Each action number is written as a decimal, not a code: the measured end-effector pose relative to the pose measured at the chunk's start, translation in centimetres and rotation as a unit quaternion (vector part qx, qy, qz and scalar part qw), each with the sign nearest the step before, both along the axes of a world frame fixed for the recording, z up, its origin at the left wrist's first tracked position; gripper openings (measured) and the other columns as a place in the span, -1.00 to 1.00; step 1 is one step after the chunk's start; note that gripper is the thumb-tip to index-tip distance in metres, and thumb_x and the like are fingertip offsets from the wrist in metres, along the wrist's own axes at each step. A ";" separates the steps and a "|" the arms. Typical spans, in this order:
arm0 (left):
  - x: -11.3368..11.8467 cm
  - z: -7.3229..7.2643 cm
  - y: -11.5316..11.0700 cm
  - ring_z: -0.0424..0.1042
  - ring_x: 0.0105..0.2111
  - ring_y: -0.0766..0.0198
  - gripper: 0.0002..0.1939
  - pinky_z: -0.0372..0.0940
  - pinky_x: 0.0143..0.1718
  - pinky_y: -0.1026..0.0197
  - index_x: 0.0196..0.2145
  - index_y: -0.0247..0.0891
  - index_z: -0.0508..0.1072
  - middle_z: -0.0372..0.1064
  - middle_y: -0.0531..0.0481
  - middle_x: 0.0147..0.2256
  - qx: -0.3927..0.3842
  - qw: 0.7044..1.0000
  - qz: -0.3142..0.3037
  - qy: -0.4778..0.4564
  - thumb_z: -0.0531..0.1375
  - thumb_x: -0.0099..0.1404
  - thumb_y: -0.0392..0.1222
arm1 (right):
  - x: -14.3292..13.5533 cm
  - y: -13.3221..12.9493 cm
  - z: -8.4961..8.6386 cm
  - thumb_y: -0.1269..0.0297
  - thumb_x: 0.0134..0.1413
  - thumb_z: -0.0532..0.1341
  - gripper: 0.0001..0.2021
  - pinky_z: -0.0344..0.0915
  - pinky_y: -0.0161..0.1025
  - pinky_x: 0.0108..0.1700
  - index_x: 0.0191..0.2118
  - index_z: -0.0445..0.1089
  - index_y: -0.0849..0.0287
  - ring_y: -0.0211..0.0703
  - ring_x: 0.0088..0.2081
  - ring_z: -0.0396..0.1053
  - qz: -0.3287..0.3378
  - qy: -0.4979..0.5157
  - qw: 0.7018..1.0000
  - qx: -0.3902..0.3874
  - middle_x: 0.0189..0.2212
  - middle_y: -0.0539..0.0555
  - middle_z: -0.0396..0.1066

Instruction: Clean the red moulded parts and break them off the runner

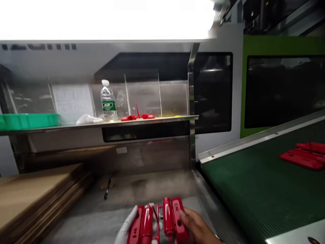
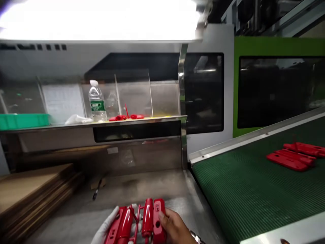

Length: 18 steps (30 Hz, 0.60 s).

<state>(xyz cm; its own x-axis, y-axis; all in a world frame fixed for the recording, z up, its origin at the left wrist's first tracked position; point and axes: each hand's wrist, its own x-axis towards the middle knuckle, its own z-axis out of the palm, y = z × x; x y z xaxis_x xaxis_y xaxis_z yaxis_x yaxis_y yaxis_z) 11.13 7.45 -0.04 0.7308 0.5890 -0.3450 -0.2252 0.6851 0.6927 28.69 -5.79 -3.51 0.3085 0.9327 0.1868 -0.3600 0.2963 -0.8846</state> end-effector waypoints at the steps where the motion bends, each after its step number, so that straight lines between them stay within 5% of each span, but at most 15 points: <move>1: 0.1 0.3 -0.7 0.54 -0.20 -0.29 -0.30 0.47 -0.34 -0.20 0.19 -0.32 0.33 0.53 -0.30 -0.15 0.000 1.000 -0.004 -0.018 0.26 0.20 0.12 | -0.3 -0.1 0.2 -0.23 0.03 0.34 -0.42 0.32 -0.36 -0.53 -0.15 0.45 0.26 -0.21 -0.55 0.38 0.017 0.034 0.999 -0.014 -0.48 0.09 0.42; 4: -0.1 0.9 -2.0 0.57 -0.30 -0.13 -0.33 0.47 -0.33 -0.10 0.30 -0.30 0.14 0.51 -0.30 -0.09 0.014 0.997 -0.021 -0.075 0.19 0.34 -0.01 | -0.5 -0.7 0.6 -0.14 0.15 0.30 -0.52 0.29 -0.41 -0.59 -0.18 0.39 0.26 -0.25 -0.56 0.36 -0.004 0.094 0.993 -0.066 -0.48 0.07 0.44; 7: -0.4 0.5 -2.0 0.56 -0.31 -0.13 -0.29 0.44 -0.32 -0.08 0.35 -0.33 0.00 0.45 -0.41 -0.03 0.019 0.992 -0.075 -0.097 0.09 0.41 0.07 | 0.1 -1.4 0.8 -0.04 0.22 0.29 -0.61 0.30 -0.41 -0.56 -0.21 0.40 0.28 -0.27 -0.54 0.34 -0.024 0.135 0.987 -0.084 -0.47 0.08 0.45; 18: -0.5 0.3 -2.0 0.48 -0.10 -0.21 -0.22 0.40 -0.16 -0.15 0.37 -0.29 -0.13 0.29 -0.48 0.12 -0.032 0.971 -0.140 -0.192 -0.11 0.41 0.27 | 1.7 -2.4 1.3 0.01 0.27 0.26 -0.63 0.31 -0.33 -0.55 -0.26 0.45 0.32 -0.19 -0.53 0.32 -0.032 0.173 0.978 -0.111 -0.52 0.13 0.41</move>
<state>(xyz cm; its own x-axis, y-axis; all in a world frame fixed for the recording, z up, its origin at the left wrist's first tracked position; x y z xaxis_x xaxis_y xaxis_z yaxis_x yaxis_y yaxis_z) 10.64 5.43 0.23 0.9411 0.3354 -0.0442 -0.2576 0.7951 0.5491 30.36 -8.24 -2.20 0.3761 0.9154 -0.1435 -0.6371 0.1430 -0.7574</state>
